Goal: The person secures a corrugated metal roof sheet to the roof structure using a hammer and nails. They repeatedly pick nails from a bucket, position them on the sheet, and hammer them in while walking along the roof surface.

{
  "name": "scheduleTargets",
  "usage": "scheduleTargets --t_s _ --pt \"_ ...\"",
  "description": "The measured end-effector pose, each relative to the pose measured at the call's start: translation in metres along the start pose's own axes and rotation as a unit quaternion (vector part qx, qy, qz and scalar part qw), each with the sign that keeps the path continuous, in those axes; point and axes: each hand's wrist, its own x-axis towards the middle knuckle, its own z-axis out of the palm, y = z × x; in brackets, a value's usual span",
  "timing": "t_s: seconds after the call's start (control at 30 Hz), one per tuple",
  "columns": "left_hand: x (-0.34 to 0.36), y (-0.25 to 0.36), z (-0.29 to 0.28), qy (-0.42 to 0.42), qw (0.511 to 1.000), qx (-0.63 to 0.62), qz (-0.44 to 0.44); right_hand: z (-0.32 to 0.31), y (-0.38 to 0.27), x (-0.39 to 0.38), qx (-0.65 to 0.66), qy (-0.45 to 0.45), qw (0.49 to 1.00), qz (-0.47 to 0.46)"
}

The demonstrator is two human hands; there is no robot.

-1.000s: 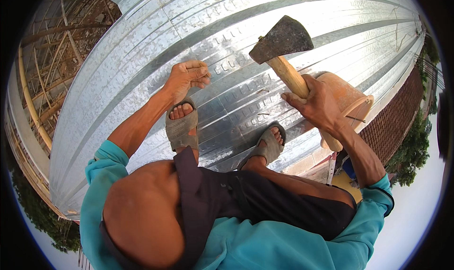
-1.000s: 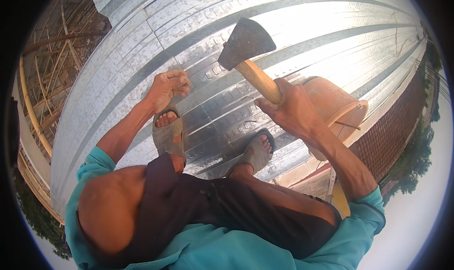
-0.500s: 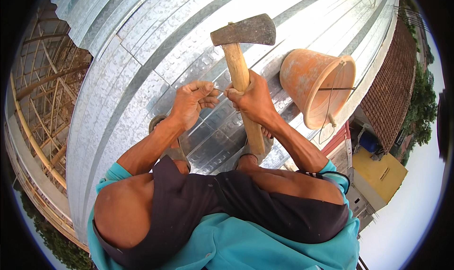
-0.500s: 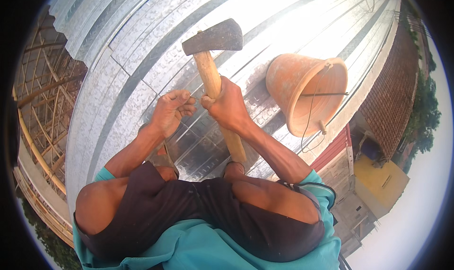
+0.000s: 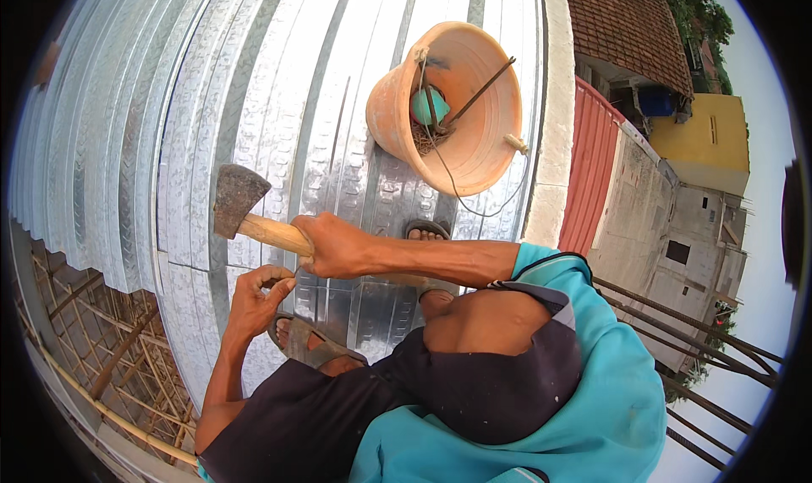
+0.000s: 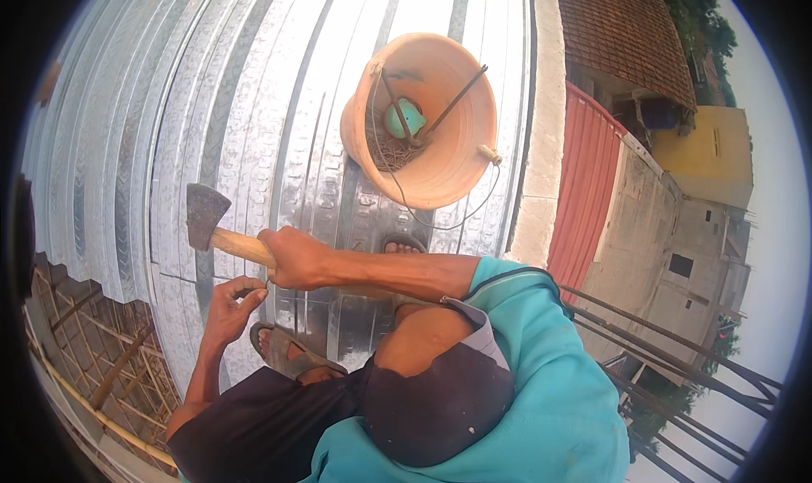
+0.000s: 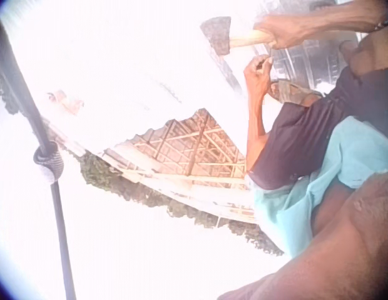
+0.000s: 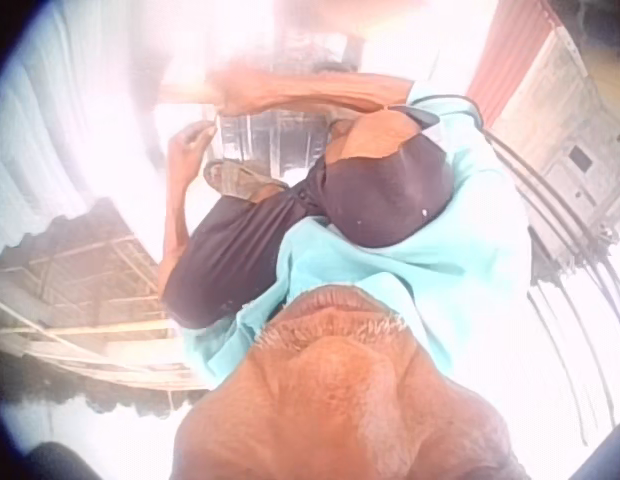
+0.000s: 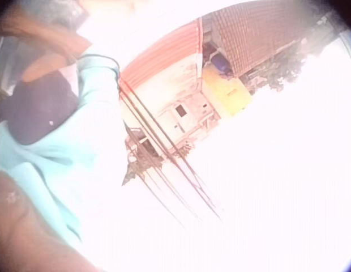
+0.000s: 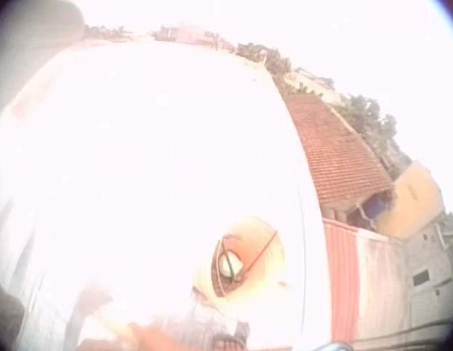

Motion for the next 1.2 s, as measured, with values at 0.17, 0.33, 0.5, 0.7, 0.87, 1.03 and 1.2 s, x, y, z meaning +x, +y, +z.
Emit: scheduleTargets --t_s 0.17,0.33,0.5,0.7,0.87,1.03,1.2 --pt "0.000 0.092 -0.094 0.100 0.978 0.180 0.019 -0.034 0.001 -0.034 0.032 0.041 0.999 -0.001" --pt "0.022 0.239 -0.072 0.199 0.923 0.203 0.259 -0.043 0.049 -0.070 0.022 0.012 0.999 0.028" --pt "0.117 0.333 0.055 -0.096 0.827 0.434 0.346 -0.030 0.065 -0.096 0.007 -0.035 0.999 0.022" --pt "0.254 0.298 0.168 -0.331 0.691 0.627 0.136 -0.023 0.075 -0.102 0.010 -0.038 0.999 0.013" --pt "0.314 0.229 0.191 -0.319 0.680 0.627 0.206 -0.033 0.084 -0.113 0.005 -0.022 1.000 0.021" --pt "0.324 0.206 0.205 -0.319 0.756 0.542 0.180 -0.034 0.092 -0.114 0.012 -0.011 1.000 0.015" --pt "0.306 0.213 0.237 -0.181 0.767 0.579 0.211 -0.042 0.095 -0.115 0.003 0.017 1.000 0.006"
